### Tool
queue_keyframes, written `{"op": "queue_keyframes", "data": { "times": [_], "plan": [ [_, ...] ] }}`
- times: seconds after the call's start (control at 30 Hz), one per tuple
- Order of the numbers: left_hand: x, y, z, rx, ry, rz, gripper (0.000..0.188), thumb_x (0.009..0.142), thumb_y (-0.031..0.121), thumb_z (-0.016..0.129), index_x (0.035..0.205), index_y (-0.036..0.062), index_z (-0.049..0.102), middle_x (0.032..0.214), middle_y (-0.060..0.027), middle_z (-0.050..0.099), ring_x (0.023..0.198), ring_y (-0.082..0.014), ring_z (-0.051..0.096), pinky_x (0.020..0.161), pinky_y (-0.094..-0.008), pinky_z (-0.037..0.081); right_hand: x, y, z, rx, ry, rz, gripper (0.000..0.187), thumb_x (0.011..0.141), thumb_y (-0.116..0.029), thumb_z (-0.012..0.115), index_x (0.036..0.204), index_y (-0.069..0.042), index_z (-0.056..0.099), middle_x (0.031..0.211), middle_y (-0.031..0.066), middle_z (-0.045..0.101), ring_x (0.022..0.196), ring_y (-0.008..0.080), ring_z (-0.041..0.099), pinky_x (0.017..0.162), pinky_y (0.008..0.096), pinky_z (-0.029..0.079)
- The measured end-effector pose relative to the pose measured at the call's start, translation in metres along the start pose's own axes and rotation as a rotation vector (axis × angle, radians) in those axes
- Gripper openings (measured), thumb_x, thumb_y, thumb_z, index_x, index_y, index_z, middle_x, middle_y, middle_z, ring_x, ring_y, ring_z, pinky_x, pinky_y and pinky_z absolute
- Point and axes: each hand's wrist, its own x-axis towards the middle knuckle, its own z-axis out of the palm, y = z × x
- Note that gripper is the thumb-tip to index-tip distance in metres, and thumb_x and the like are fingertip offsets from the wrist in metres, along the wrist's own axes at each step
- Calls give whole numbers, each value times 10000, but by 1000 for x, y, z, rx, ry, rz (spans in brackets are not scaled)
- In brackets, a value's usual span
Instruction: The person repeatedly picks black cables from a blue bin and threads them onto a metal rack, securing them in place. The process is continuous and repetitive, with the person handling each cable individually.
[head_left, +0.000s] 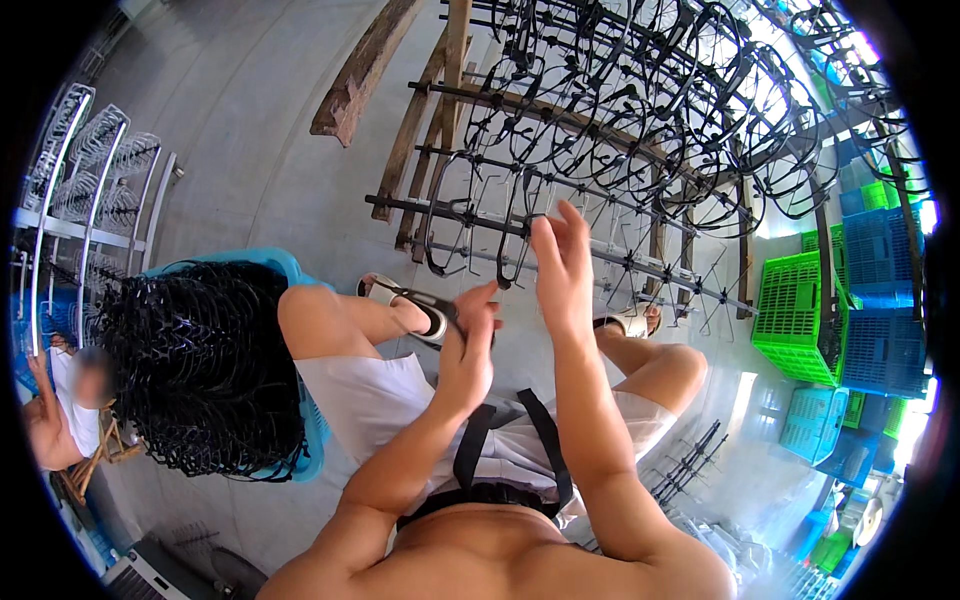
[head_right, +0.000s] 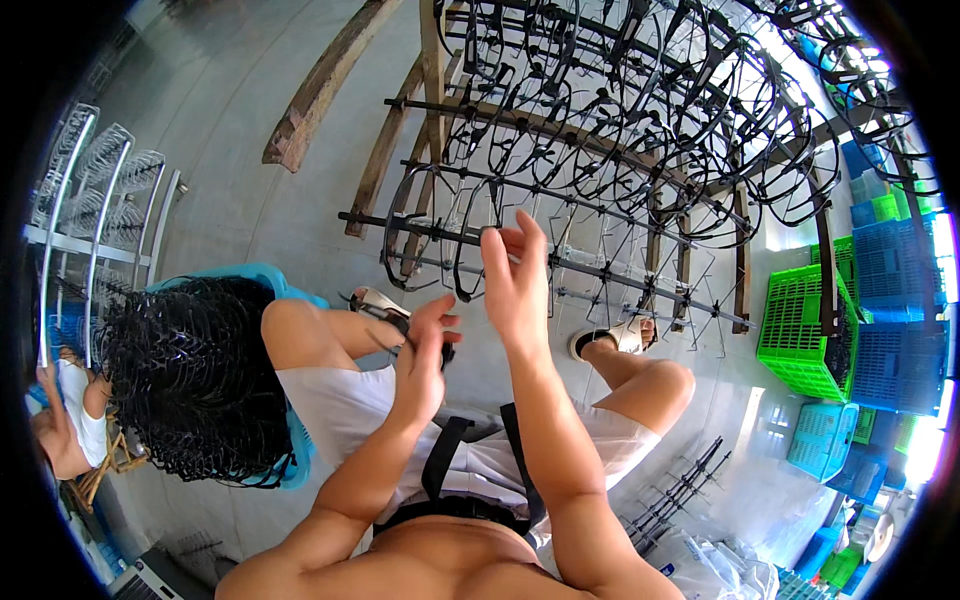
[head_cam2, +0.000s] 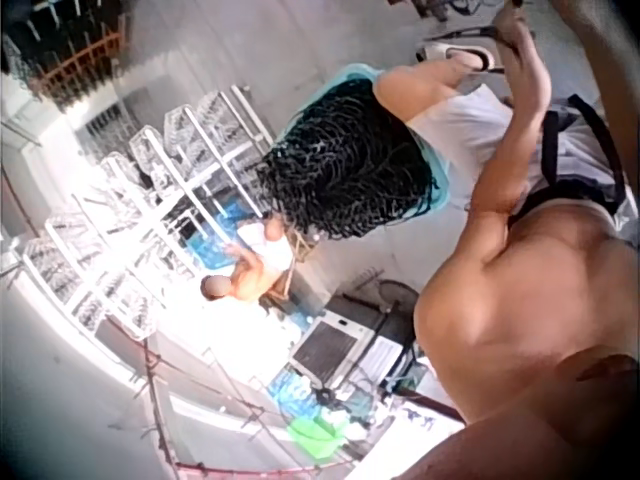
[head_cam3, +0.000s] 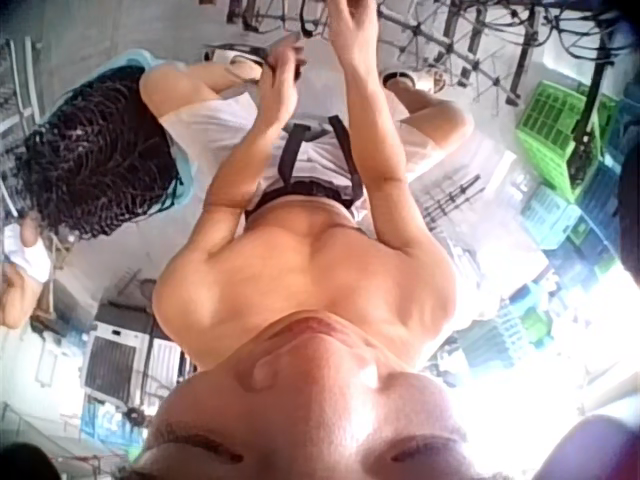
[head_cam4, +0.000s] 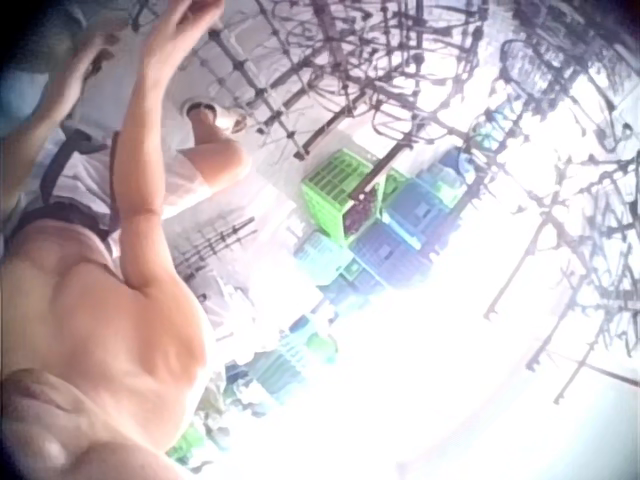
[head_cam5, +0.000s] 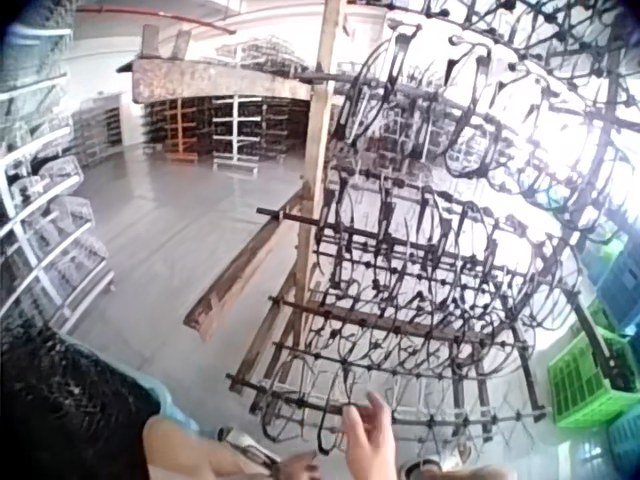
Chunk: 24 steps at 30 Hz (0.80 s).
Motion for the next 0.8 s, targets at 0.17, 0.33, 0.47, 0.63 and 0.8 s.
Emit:
{"op": "queue_keyframes", "data": {
  "times": [0.17,0.33,0.47,0.63,0.8],
  "plan": [
    [-16,61,-16,374,-150,242,633,975,491,203,1337,13,408,1394,-190,288,1307,-321,225,1074,-430,174,-71,-13,-43,329,-936,123,416,942,-266,533,1255,-5,451,995,97,551,791,145,551,669,263,459],
    [0,62,-36,152,-383,227,677,963,522,256,1157,-43,575,1228,-197,511,1151,-307,464,1014,-404,302,-64,-31,-99,875,-1057,403,324,931,-215,554,1166,4,509,794,114,568,614,158,539,512,281,451],
    [-2,55,-20,239,-166,382,389,934,323,436,929,-22,616,946,-164,625,865,-231,579,792,-337,442,-14,-61,-132,1321,-621,166,198,938,-173,521,1042,-6,520,799,93,542,648,138,516,470,250,406],
    [7,28,40,493,-140,362,126,790,49,648,886,10,577,839,-99,601,624,-168,546,550,-268,445,33,-24,-77,846,-250,419,143,945,-159,522,1009,-31,527,893,81,618,701,134,584,608,256,518],
    [25,-13,65,679,-189,327,237,746,109,717,936,43,592,821,-95,610,612,-250,558,550,-334,472,41,21,-58,817,-84,448,125,920,-120,557,991,-23,518,882,102,612,713,151,577,628,275,515]
  ]
}}
